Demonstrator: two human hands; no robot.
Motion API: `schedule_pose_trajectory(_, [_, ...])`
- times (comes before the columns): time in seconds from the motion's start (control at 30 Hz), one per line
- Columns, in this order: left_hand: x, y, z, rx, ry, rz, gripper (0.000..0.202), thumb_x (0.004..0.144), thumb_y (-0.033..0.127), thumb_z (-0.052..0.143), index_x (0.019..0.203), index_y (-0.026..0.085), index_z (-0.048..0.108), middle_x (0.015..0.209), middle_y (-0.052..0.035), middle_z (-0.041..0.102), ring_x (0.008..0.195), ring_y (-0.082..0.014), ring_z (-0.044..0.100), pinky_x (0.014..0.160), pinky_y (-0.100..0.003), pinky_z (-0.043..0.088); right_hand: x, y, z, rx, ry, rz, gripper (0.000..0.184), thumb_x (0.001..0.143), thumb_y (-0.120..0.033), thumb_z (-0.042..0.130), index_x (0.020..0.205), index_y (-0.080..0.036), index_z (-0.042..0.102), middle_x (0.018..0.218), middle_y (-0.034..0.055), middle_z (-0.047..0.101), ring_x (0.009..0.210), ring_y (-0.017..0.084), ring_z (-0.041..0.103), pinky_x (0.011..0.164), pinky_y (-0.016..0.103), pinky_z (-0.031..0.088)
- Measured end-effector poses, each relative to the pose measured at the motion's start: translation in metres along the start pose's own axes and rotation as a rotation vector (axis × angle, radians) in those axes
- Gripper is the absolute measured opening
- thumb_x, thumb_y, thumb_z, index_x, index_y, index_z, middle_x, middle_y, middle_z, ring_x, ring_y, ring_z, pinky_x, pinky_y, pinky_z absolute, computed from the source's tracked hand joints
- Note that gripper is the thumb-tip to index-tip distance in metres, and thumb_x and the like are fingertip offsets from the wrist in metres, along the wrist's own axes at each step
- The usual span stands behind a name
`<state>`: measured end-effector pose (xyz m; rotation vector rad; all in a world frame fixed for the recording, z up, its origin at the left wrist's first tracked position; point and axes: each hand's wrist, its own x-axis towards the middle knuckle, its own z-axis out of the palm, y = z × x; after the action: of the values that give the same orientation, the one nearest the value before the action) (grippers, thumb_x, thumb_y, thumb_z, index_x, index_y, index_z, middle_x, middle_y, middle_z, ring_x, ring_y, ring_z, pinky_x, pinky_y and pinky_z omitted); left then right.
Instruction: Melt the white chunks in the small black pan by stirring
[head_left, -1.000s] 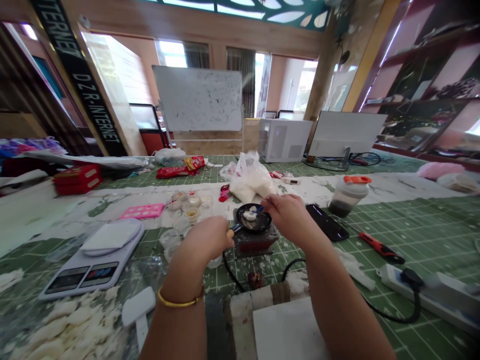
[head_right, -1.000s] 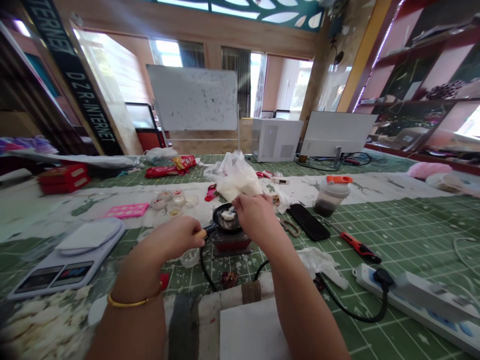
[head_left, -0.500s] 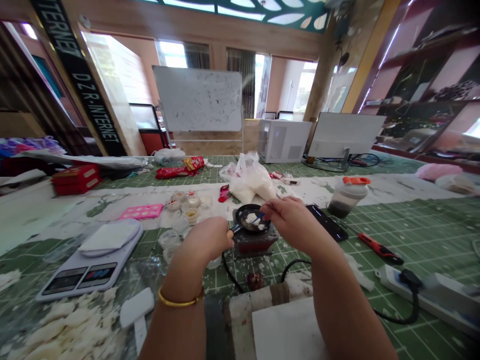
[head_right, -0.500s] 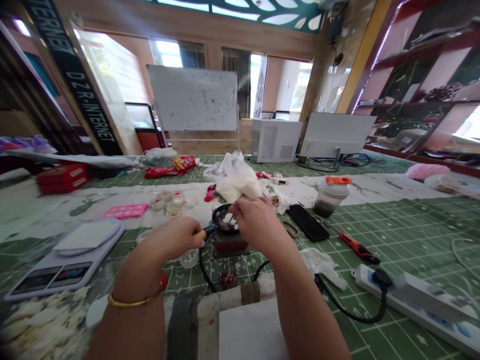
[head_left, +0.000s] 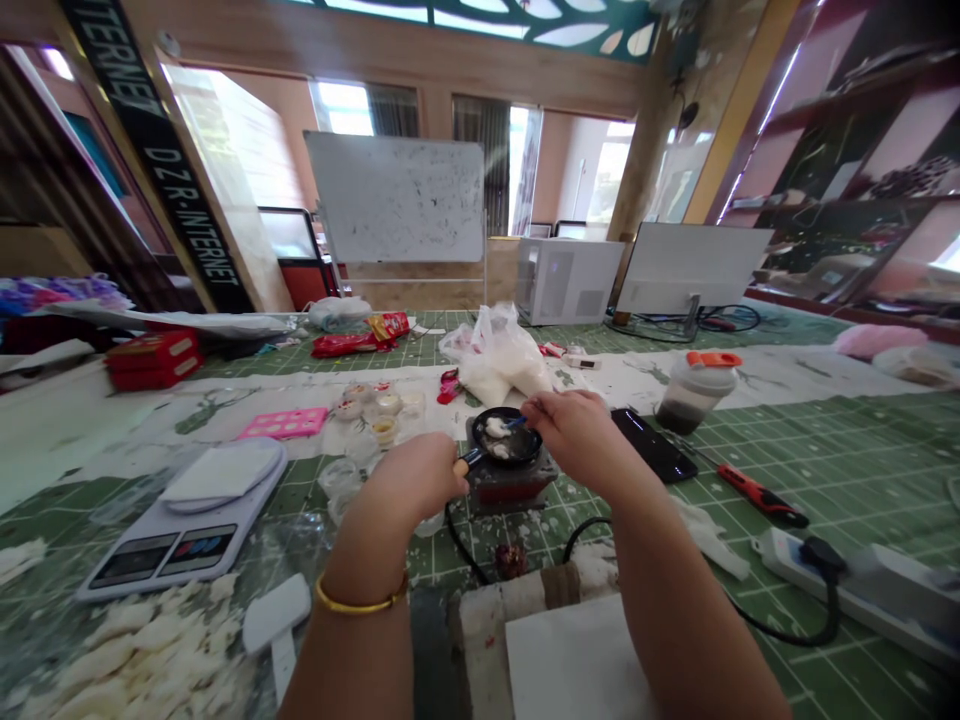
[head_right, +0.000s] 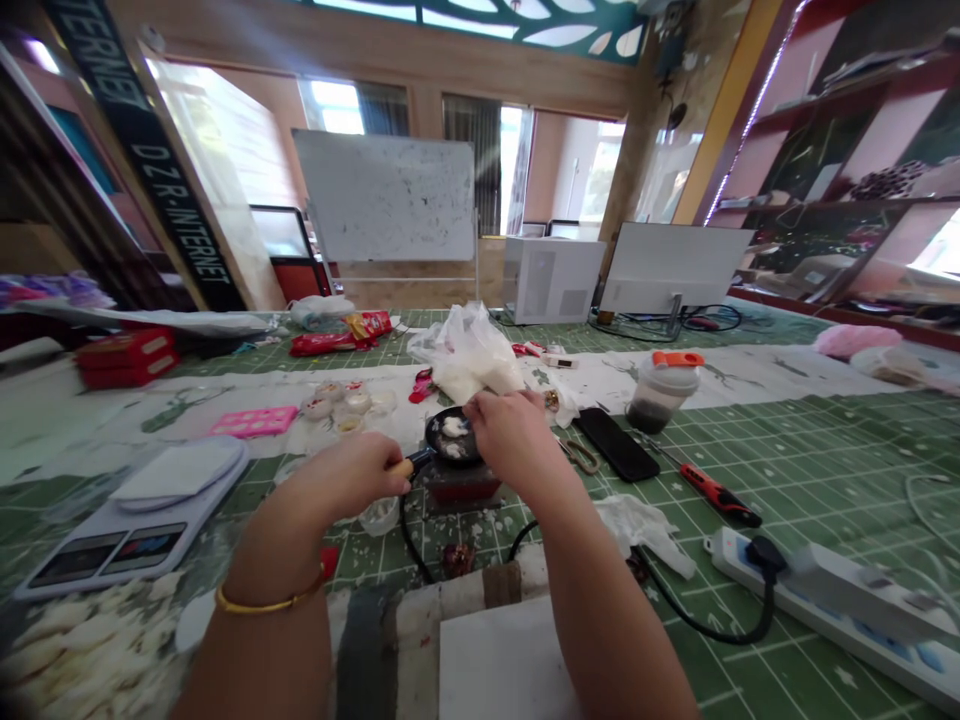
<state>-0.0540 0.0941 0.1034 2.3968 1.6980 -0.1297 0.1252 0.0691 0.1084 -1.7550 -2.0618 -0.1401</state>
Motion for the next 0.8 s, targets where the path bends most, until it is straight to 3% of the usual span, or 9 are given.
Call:
schedule_pose_trajectory(0.2, [-0.0005,0.0017,-0.0008,0.001,0.002,-0.001,0.026,0.069,0.033,0.045,0.073,0.017,0.066,0.069,-0.0076,0.065,0.058,-0.0179,0.056,0.046,-0.026,0.028,-0.0019,-0.0023,-0.0028,0.063,-0.008,-0.083,0.027,0.088,-0.028,0.037,0.077,-0.02,0.06,0.074,0.0024,0.066,0.08,0.016,0.057,0.082,0.03,0.031])
schedule_pose_trajectory(0.37, [-0.0007,0.0009,-0.0003,-0.001,-0.009,-0.001,0.028,0.07,0.035,0.045,0.073,0.017,0.066,0.069,-0.0077,0.065,0.058,-0.0177,0.055,0.047,-0.026,0.029,-0.0002,-0.001,-0.0014,0.019,0.001,0.013,0.028,0.088,-0.026,0.036,0.077,-0.018,0.061,0.072,0.004,0.066,0.078,0.016,0.057,0.083,0.031,0.031])
schedule_pose_trajectory(0.53, [-0.0012,0.001,-0.0002,-0.01,0.01,0.007,0.026,0.069,0.034,0.045,0.071,0.017,0.065,0.067,-0.0072,0.064,0.056,-0.0158,0.053,0.046,-0.025,0.027,-0.0017,-0.002,-0.0018,0.057,-0.003,-0.094,0.028,0.089,-0.028,0.036,0.078,-0.019,0.06,0.074,0.0025,0.066,0.078,0.016,0.057,0.082,0.03,0.031])
schedule_pose_trajectory(0.7, [-0.0015,0.0012,-0.0015,-0.016,0.001,-0.013,0.028,0.071,0.036,0.045,0.072,0.017,0.065,0.068,-0.0074,0.065,0.056,-0.0155,0.053,0.046,-0.025,0.027,-0.0001,-0.0008,-0.0009,0.015,0.005,0.003,0.027,0.088,-0.026,0.037,0.079,-0.018,0.061,0.073,0.0042,0.065,0.078,0.017,0.057,0.083,0.031,0.03])
schedule_pose_trajectory(0.8, [-0.001,0.0014,-0.0014,-0.008,0.01,-0.003,0.027,0.07,0.035,0.044,0.072,0.017,0.065,0.069,-0.0077,0.066,0.056,-0.0154,0.053,0.046,-0.025,0.027,-0.0012,-0.0014,-0.0014,0.065,-0.008,-0.073,0.026,0.088,-0.027,0.037,0.079,-0.019,0.061,0.075,0.0031,0.066,0.08,0.016,0.057,0.082,0.03,0.031])
